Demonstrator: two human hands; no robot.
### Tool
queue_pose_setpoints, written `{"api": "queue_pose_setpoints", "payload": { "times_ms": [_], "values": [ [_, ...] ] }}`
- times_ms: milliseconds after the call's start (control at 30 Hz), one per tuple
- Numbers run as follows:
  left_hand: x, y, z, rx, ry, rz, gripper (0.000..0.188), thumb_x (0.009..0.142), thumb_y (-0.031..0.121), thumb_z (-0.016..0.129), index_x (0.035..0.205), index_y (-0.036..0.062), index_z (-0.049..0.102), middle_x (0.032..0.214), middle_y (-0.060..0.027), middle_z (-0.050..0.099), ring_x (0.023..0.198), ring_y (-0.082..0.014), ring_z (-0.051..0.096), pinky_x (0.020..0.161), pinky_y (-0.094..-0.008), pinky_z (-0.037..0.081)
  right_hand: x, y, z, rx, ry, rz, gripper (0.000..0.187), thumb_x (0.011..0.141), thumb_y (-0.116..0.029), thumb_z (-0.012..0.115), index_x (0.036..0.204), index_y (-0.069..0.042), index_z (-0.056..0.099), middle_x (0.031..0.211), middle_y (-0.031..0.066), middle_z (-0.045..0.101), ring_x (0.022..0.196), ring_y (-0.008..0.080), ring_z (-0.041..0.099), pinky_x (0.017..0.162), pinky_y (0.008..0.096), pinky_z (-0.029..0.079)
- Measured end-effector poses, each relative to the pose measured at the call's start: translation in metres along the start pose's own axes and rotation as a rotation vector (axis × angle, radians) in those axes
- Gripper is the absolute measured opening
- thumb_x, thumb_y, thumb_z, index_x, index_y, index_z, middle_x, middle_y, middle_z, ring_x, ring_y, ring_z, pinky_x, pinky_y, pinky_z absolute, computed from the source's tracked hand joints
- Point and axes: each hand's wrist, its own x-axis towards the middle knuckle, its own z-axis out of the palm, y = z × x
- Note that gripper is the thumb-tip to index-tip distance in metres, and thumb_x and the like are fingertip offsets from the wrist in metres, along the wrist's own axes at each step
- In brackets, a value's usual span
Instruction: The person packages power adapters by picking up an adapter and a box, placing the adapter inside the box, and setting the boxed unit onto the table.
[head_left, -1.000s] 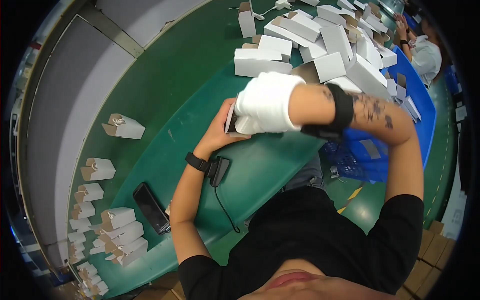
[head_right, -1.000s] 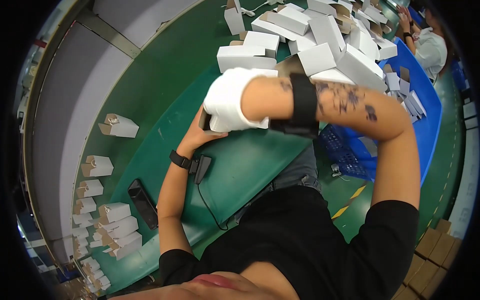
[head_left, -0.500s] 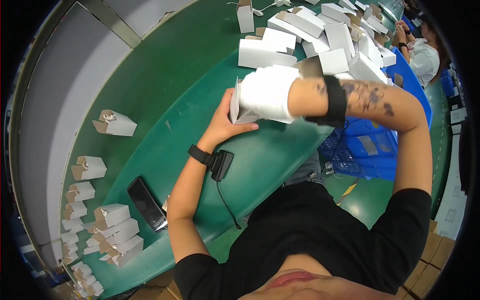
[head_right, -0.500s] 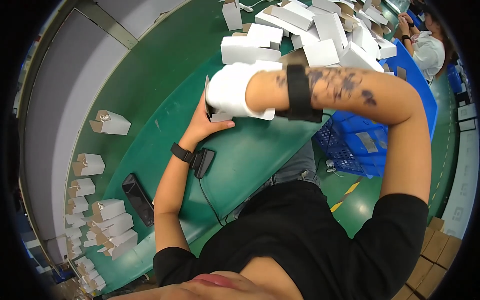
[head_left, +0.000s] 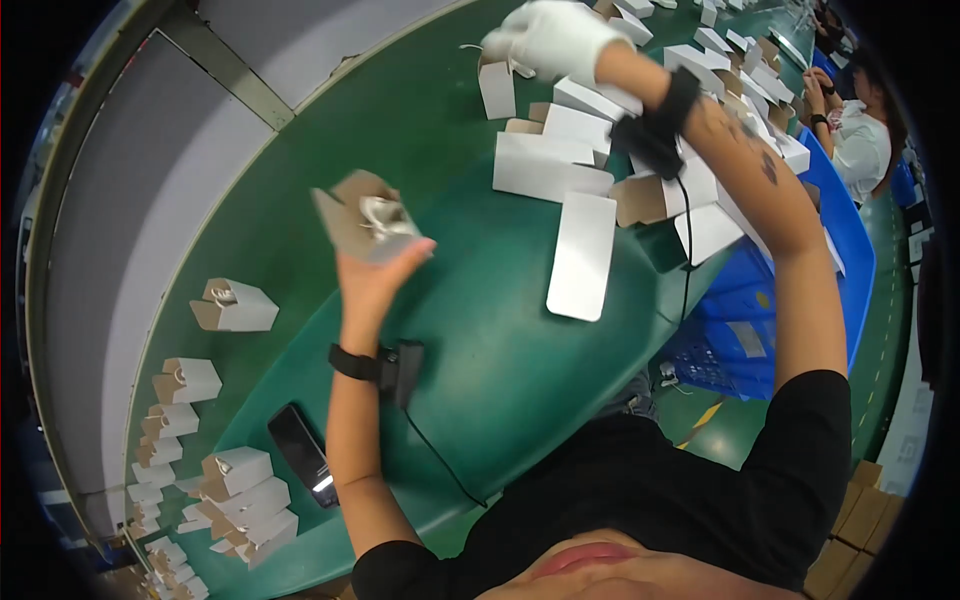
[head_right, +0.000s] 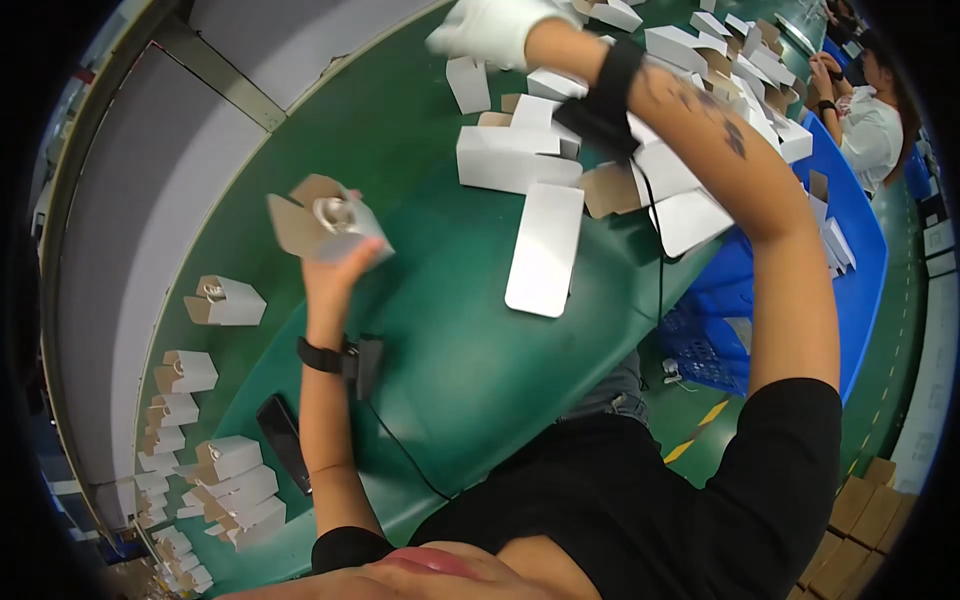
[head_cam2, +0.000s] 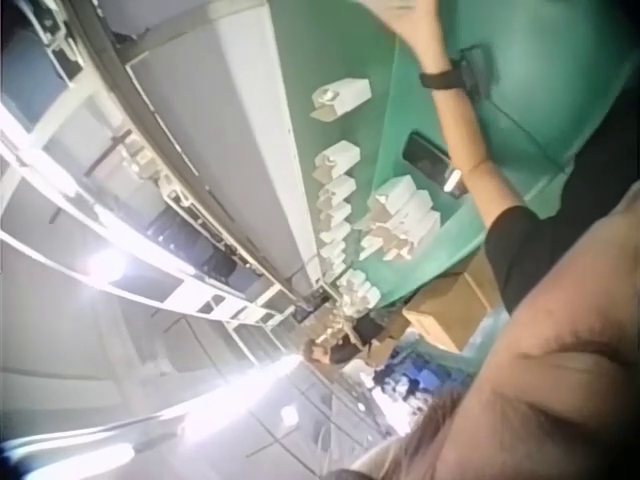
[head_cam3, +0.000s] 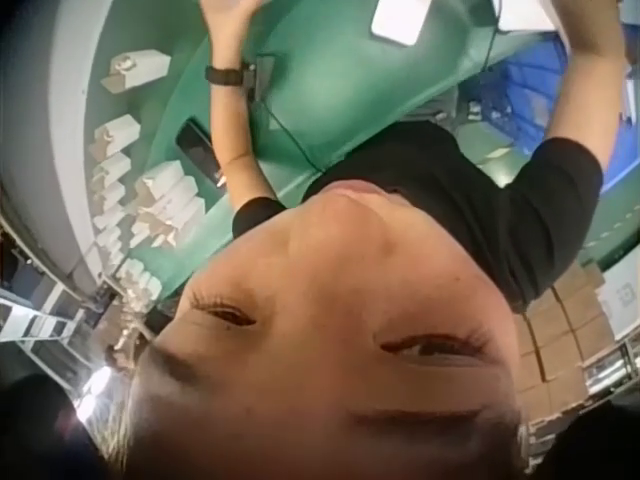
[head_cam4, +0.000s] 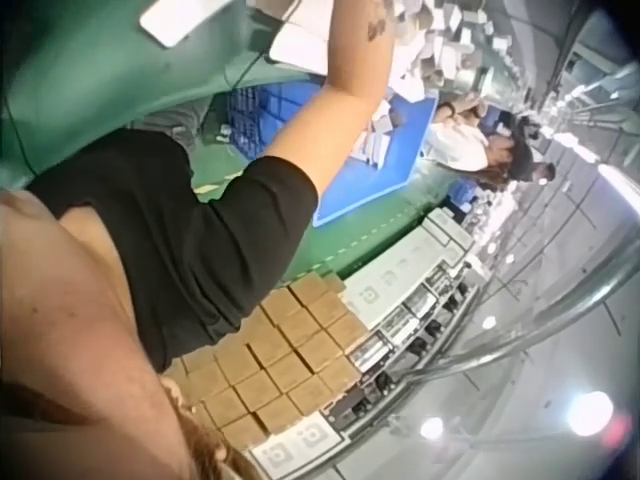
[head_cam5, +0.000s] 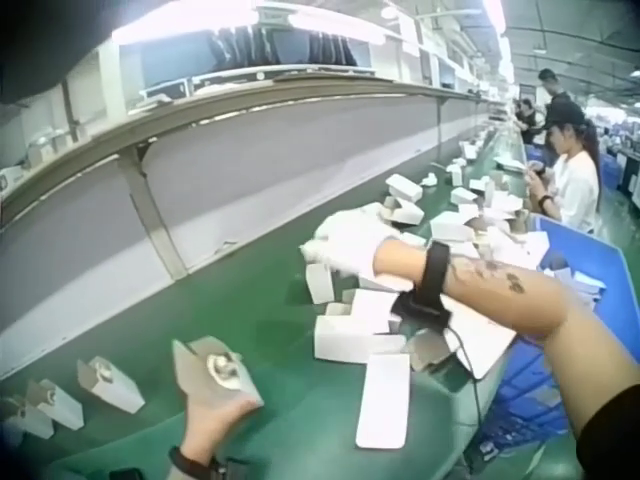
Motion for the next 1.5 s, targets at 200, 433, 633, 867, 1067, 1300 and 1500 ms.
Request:
{"api": "queue_pose_setpoints", "payload": {
  "times_ms": [200,433,633,867,1067,1300,1500],
  "values": [
    [0.054,-0.047,-0.064,0.066,0.370,0.047,0.068,0.074,0.014,0.074,0.131,0.0030,0.039,0.124,-0.0094,0.050,0.107,-0.0179,0.052,0.092,-0.0300,0.041,0.170,0.169,0.032,-0.500,0.013,0.220,0.035,0.079,-0.038,0.060,0.102,-0.012,0.065,0.097,0.0109,0.066,0.092,0.0254,0.063,0.078,0.0358,0.051],
    [0.062,-0.022,-0.070,0.141,0.576,0.144,0.076,0.070,0.010,0.075,0.132,0.0045,0.032,0.128,-0.0136,0.044,0.121,-0.0241,0.042,0.101,-0.0395,0.031,0.214,0.252,0.088,-0.553,-0.152,0.422,0.041,0.079,-0.039,0.060,0.112,-0.014,0.059,0.106,0.0113,0.063,0.099,0.0265,0.061,0.080,0.0361,0.049],
    [0.057,0.025,-0.050,0.253,0.717,0.462,0.071,0.072,0.009,0.070,0.132,0.0051,0.032,0.133,-0.0169,0.040,0.127,-0.0269,0.037,0.105,-0.0451,0.024,0.213,0.251,0.079,-0.306,-0.076,0.412,0.039,0.083,-0.036,0.057,0.114,-0.013,0.056,0.106,0.0108,0.062,0.098,0.0250,0.060,0.080,0.0352,0.049],
    [0.036,0.050,0.021,0.015,0.272,0.510,0.052,0.076,0.007,0.064,0.124,0.0025,0.042,0.119,-0.0110,0.051,0.111,-0.0220,0.050,0.092,-0.0345,0.038,0.160,0.189,0.000,0.685,0.231,0.184,0.037,0.086,-0.033,0.054,0.116,-0.012,0.053,0.106,0.0102,0.061,0.097,0.0233,0.059,0.079,0.0342,0.049],
    [0.022,0.039,0.091,-0.308,-0.505,-0.176,0.039,0.090,0.033,0.057,0.113,0.0011,0.058,0.110,-0.0110,0.058,0.099,-0.0171,0.056,0.085,-0.0280,0.044,0.065,0.096,-0.058,1.426,0.125,-0.321,0.035,0.089,-0.031,0.051,0.118,-0.012,0.050,0.105,0.0097,0.059,0.096,0.0218,0.058,0.078,0.0333,0.048],
    [0.061,0.048,0.153,-1.370,0.019,-0.404,0.059,0.089,0.055,0.047,0.113,0.0020,0.053,0.084,-0.0075,0.062,0.077,-0.0169,0.060,0.072,-0.0285,0.049,-0.107,0.028,0.002,1.504,-0.063,-0.367,0.029,0.082,-0.018,0.058,0.108,-0.005,0.054,0.100,0.0060,0.058,0.092,0.0166,0.055,0.081,0.0305,0.045],
    [0.087,-0.015,0.134,-1.536,-0.978,0.096,0.062,0.089,0.059,0.042,0.117,0.0048,0.048,0.091,-0.0099,0.059,0.088,-0.0183,0.058,0.082,-0.0314,0.047,-0.166,0.045,0.049,1.165,-0.090,-0.263,0.052,0.077,-0.028,0.067,0.120,-0.004,0.050,0.119,0.0071,0.052,0.105,0.0130,0.049,0.089,0.0281,0.041]
  ]
}}
